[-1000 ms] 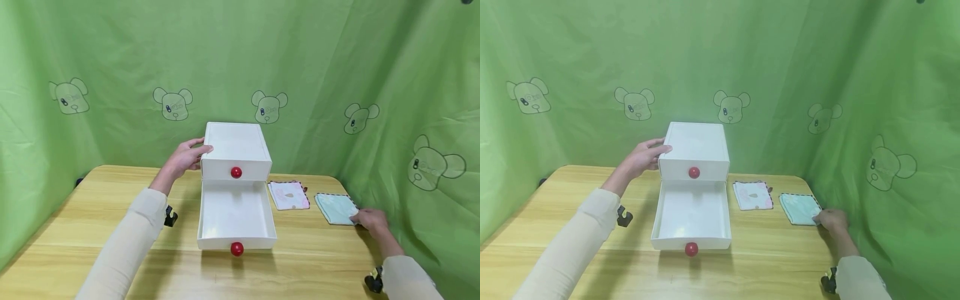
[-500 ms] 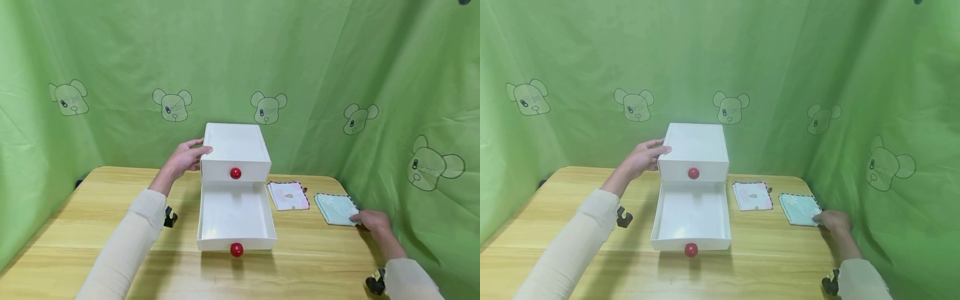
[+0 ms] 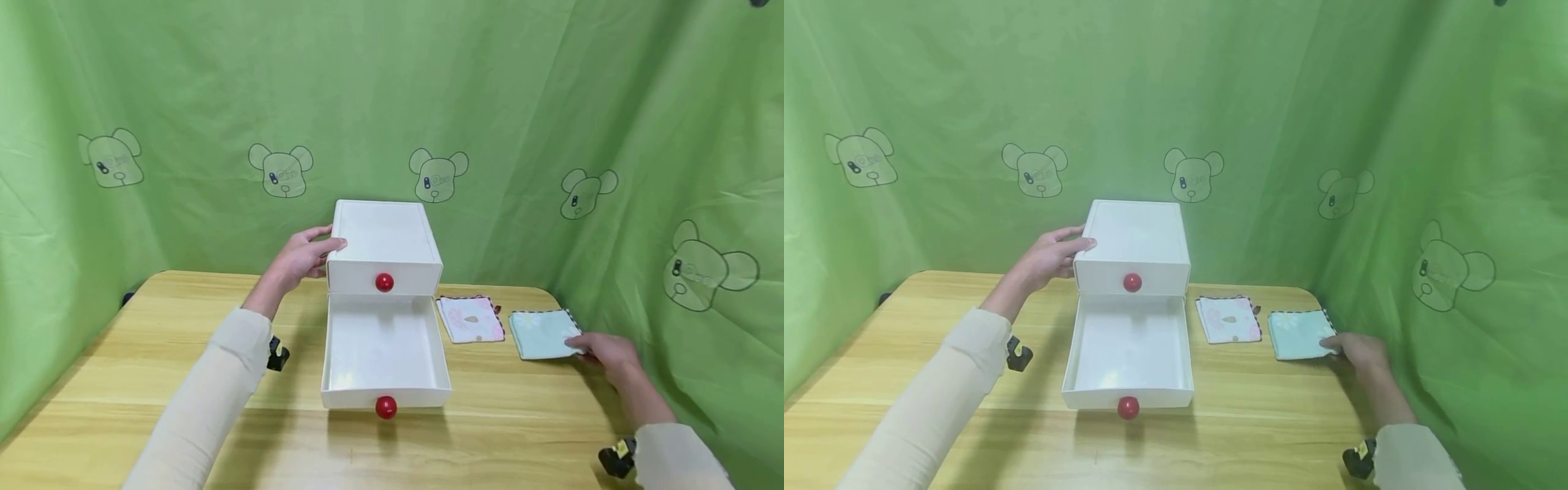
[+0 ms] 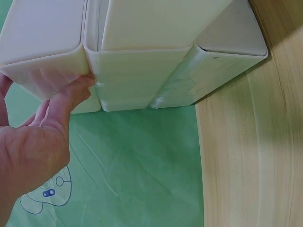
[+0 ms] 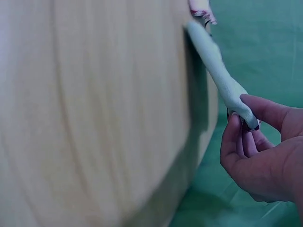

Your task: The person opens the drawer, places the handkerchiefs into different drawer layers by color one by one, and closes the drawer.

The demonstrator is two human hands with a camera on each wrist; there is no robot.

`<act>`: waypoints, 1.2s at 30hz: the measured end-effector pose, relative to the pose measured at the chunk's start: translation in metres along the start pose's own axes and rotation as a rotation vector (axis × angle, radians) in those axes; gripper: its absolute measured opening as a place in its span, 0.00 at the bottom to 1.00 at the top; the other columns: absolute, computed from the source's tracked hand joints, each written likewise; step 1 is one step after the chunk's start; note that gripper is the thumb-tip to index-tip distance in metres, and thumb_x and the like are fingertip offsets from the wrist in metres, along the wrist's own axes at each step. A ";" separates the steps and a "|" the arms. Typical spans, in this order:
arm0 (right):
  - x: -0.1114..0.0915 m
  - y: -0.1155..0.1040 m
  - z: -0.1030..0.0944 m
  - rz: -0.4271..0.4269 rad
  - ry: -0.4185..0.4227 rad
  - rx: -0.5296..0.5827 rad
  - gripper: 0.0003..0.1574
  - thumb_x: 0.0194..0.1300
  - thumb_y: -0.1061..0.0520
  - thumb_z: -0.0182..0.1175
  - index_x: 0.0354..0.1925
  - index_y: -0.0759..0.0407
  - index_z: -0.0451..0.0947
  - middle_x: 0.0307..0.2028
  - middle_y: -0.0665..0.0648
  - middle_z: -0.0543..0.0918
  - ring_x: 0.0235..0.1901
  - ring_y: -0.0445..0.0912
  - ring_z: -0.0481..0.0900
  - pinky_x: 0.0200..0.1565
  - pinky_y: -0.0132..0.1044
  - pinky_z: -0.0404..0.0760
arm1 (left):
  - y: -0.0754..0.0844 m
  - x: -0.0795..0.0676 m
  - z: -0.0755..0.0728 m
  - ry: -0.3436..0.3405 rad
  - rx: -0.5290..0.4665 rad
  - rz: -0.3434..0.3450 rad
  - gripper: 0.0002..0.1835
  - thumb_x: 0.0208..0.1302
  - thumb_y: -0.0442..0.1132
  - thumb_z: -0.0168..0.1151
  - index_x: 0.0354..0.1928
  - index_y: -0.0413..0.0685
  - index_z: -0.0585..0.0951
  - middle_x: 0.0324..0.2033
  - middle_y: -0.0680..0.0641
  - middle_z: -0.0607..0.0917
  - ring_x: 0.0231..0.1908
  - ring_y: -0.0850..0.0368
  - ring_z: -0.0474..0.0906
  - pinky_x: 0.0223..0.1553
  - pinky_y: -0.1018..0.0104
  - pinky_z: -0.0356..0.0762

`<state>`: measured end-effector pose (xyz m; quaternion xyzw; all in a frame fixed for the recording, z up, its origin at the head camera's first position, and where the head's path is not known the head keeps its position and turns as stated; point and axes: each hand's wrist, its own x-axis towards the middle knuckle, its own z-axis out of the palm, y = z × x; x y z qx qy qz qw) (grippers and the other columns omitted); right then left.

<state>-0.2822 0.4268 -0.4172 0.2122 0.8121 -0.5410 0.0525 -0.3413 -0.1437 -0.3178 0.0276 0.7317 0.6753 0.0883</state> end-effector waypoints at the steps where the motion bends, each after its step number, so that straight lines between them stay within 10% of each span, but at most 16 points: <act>1: -0.002 -0.004 0.001 -0.008 -0.006 0.010 0.12 0.49 0.55 0.74 0.31 0.55 0.81 0.25 0.47 0.82 0.26 0.43 0.81 0.34 0.37 0.84 | 0.000 0.000 0.000 0.001 -0.003 -0.003 0.42 0.56 0.51 0.68 0.72 0.59 0.60 0.47 0.43 0.81 0.39 0.54 0.81 0.42 0.61 0.83; 12: -0.020 -0.040 0.006 -0.126 -0.131 0.219 0.12 0.52 0.62 0.71 0.37 0.61 0.81 0.33 0.50 0.81 0.31 0.42 0.81 0.38 0.32 0.84 | 0.002 -0.002 -0.001 -0.007 -0.004 -0.013 0.41 0.58 0.50 0.67 0.72 0.59 0.59 0.47 0.44 0.81 0.39 0.55 0.80 0.44 0.60 0.83; 23: -0.041 -0.074 0.013 -0.207 -0.095 0.039 0.49 0.55 0.49 0.70 0.64 0.72 0.60 0.39 0.44 0.79 0.39 0.39 0.80 0.47 0.30 0.81 | -0.001 0.000 -0.002 0.003 -0.005 -0.002 0.42 0.56 0.51 0.68 0.71 0.59 0.61 0.49 0.43 0.81 0.41 0.53 0.80 0.43 0.61 0.83; 36: -0.058 -0.098 0.026 -0.254 -0.170 0.081 0.51 0.57 0.51 0.69 0.67 0.73 0.54 0.39 0.46 0.81 0.42 0.41 0.83 0.51 0.34 0.79 | 0.001 -0.001 -0.001 -0.007 -0.019 -0.013 0.42 0.57 0.50 0.68 0.72 0.59 0.60 0.50 0.43 0.81 0.43 0.53 0.81 0.46 0.59 0.83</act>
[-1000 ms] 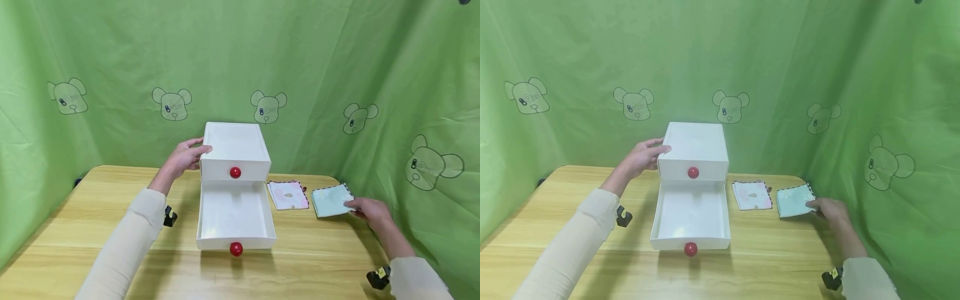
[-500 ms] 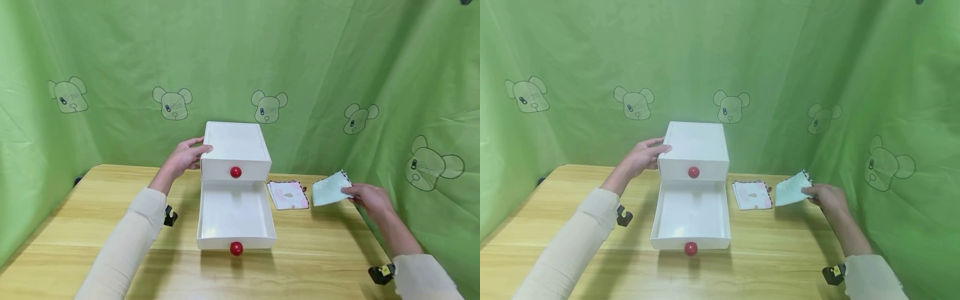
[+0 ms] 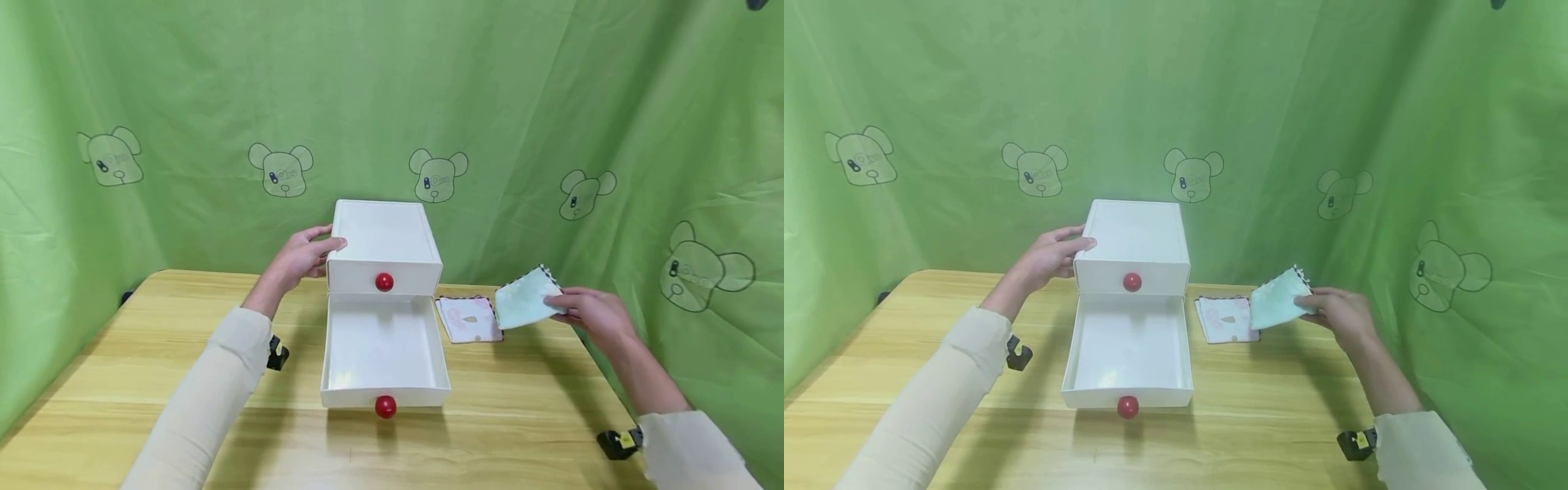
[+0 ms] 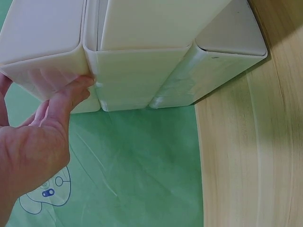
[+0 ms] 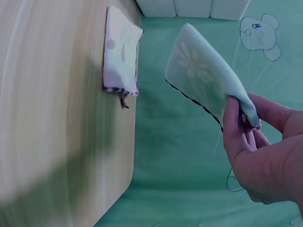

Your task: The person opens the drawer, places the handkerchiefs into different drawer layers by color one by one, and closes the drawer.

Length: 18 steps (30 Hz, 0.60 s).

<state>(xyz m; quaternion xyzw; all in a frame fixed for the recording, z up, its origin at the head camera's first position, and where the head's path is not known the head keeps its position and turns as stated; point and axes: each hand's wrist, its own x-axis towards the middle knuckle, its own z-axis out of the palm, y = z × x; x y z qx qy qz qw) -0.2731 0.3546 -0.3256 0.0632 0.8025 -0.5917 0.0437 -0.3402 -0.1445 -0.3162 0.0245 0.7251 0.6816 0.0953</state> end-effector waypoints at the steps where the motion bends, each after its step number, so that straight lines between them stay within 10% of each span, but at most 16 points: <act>1: -0.001 -0.002 0.002 -0.003 -0.004 0.011 0.51 0.57 0.53 0.69 0.67 0.74 0.54 0.40 0.47 0.81 0.42 0.41 0.83 0.51 0.33 0.80 | 0.000 0.000 0.000 0.000 -0.003 0.001 0.42 0.57 0.50 0.68 0.72 0.59 0.60 0.50 0.43 0.81 0.44 0.52 0.81 0.45 0.59 0.83; 18: -0.033 -0.048 0.042 -0.091 -0.085 0.082 0.33 0.56 0.58 0.70 0.55 0.73 0.70 0.40 0.53 0.85 0.40 0.47 0.85 0.48 0.36 0.81 | -0.001 0.000 0.000 -0.003 -0.002 0.008 0.43 0.57 0.51 0.68 0.72 0.58 0.59 0.50 0.43 0.81 0.46 0.51 0.81 0.45 0.60 0.83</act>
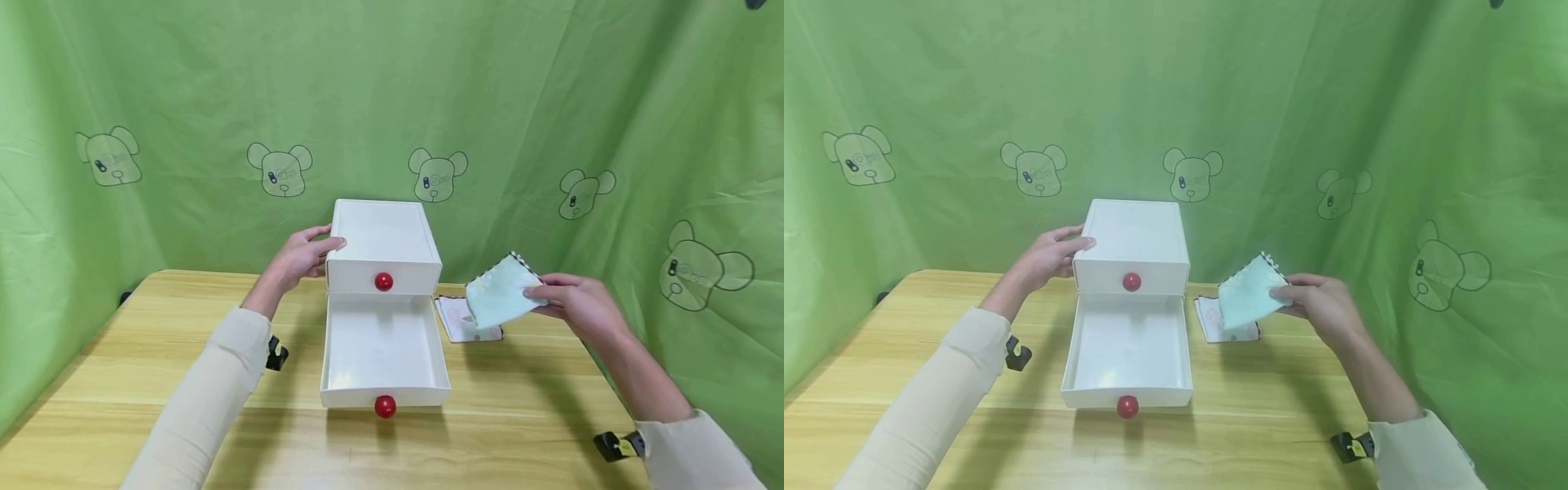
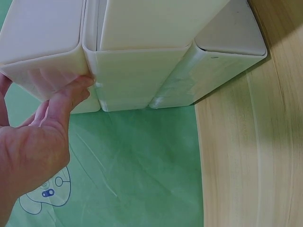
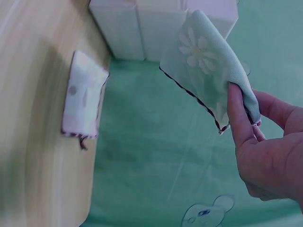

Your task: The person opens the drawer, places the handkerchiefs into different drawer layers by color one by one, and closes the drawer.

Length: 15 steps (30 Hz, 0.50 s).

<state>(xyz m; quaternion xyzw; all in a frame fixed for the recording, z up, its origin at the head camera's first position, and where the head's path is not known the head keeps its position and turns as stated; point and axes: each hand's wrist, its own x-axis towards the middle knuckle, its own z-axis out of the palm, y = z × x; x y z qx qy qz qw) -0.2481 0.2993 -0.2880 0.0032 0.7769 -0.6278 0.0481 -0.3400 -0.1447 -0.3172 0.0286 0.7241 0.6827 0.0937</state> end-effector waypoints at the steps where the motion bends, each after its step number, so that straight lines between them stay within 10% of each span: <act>1: -0.001 -0.002 0.003 -0.011 -0.011 0.006 0.32 0.56 0.58 0.70 0.54 0.73 0.70 0.40 0.54 0.85 0.40 0.47 0.85 0.48 0.36 0.81 | 0.000 0.000 0.000 0.001 -0.002 -0.002 0.43 0.57 0.51 0.68 0.72 0.58 0.59 0.50 0.43 0.81 0.46 0.51 0.81 0.45 0.60 0.83; 15: -0.023 -0.025 0.034 -0.062 -0.103 -0.029 0.29 0.57 0.57 0.69 0.52 0.71 0.73 0.44 0.59 0.84 0.43 0.50 0.84 0.49 0.37 0.82 | 0.013 -0.013 0.002 -0.012 0.031 -0.024 0.39 0.64 0.46 0.62 0.73 0.54 0.56 0.54 0.41 0.79 0.48 0.51 0.80 0.49 0.57 0.81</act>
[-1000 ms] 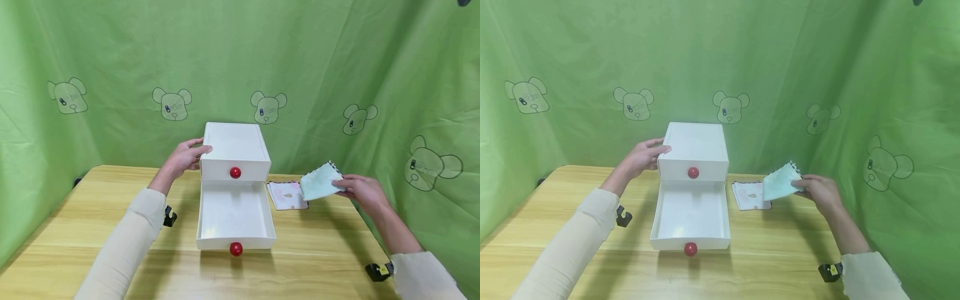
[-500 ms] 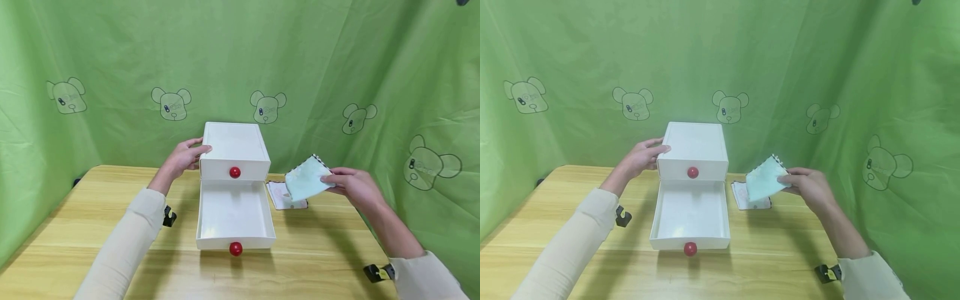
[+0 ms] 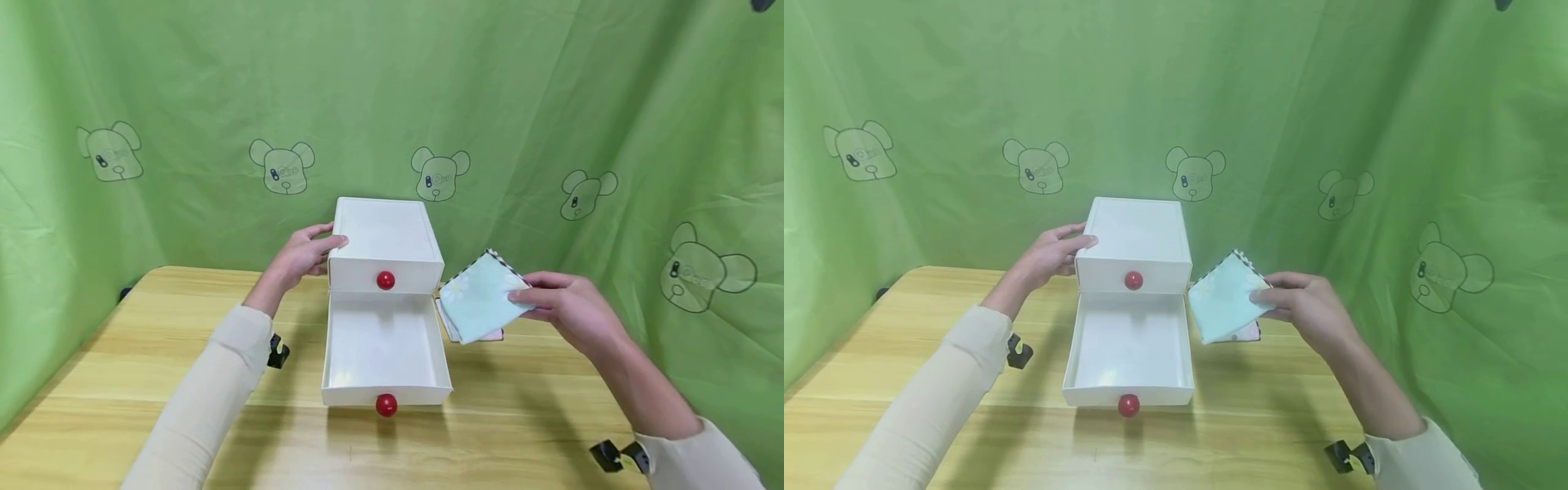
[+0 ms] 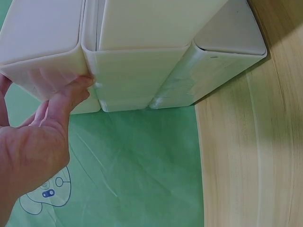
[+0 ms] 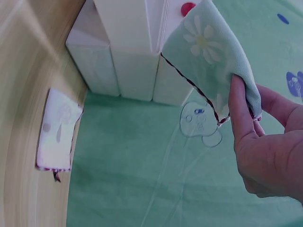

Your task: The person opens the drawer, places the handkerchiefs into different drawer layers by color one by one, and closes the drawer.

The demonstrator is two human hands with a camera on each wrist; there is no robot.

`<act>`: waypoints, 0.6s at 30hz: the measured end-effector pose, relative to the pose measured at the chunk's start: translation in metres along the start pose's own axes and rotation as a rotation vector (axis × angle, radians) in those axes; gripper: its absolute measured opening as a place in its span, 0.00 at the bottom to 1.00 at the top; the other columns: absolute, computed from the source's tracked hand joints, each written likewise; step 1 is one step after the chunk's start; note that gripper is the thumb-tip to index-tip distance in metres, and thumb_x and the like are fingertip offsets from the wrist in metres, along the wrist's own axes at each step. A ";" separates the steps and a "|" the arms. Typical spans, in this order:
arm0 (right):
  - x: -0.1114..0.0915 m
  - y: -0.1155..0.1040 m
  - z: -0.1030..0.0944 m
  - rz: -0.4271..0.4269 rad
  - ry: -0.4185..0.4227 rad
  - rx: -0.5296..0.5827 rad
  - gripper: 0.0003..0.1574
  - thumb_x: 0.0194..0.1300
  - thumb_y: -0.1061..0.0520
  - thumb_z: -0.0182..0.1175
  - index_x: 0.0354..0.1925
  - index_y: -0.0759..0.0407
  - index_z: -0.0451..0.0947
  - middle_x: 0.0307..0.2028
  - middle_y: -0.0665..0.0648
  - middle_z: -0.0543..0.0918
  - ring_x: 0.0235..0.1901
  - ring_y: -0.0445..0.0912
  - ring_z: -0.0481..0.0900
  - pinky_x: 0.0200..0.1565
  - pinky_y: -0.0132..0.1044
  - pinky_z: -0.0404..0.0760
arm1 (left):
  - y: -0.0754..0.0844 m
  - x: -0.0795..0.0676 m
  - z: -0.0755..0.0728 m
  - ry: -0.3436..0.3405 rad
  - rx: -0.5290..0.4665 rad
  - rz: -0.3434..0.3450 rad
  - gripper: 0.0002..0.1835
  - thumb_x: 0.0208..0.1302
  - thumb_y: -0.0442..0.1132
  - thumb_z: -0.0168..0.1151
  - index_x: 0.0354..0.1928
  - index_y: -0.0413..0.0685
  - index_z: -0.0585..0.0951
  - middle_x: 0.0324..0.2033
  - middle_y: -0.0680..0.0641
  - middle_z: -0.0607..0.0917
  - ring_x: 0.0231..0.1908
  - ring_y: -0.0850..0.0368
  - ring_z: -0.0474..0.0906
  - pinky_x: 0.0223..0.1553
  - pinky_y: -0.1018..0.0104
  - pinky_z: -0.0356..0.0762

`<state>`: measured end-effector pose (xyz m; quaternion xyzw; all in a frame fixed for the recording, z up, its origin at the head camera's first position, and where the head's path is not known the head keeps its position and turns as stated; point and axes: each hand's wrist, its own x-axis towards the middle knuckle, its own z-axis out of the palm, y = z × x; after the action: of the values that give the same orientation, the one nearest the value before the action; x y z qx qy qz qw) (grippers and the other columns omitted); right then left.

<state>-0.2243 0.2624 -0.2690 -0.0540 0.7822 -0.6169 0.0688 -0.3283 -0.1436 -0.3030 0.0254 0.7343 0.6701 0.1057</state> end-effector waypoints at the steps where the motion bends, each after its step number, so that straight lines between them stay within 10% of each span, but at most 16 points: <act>1: -0.001 -0.001 0.002 -0.002 -0.008 -0.004 0.29 0.57 0.57 0.69 0.52 0.71 0.73 0.44 0.58 0.83 0.43 0.50 0.84 0.49 0.37 0.82 | 0.002 -0.003 0.001 -0.001 0.003 0.002 0.39 0.64 0.46 0.62 0.73 0.54 0.56 0.54 0.41 0.79 0.48 0.51 0.80 0.49 0.57 0.81; 18: -0.002 0.007 0.045 0.012 -0.092 0.107 0.25 0.56 0.62 0.68 0.51 0.71 0.76 0.43 0.60 0.83 0.39 0.50 0.84 0.44 0.44 0.84 | -0.014 0.014 -0.002 0.035 -0.013 0.029 0.42 0.56 0.52 0.68 0.71 0.59 0.60 0.50 0.44 0.82 0.45 0.52 0.81 0.42 0.62 0.83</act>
<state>-0.2147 0.2214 -0.2862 -0.0737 0.7444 -0.6544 0.1110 -0.3411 -0.1445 -0.3182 0.0236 0.7312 0.6766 0.0835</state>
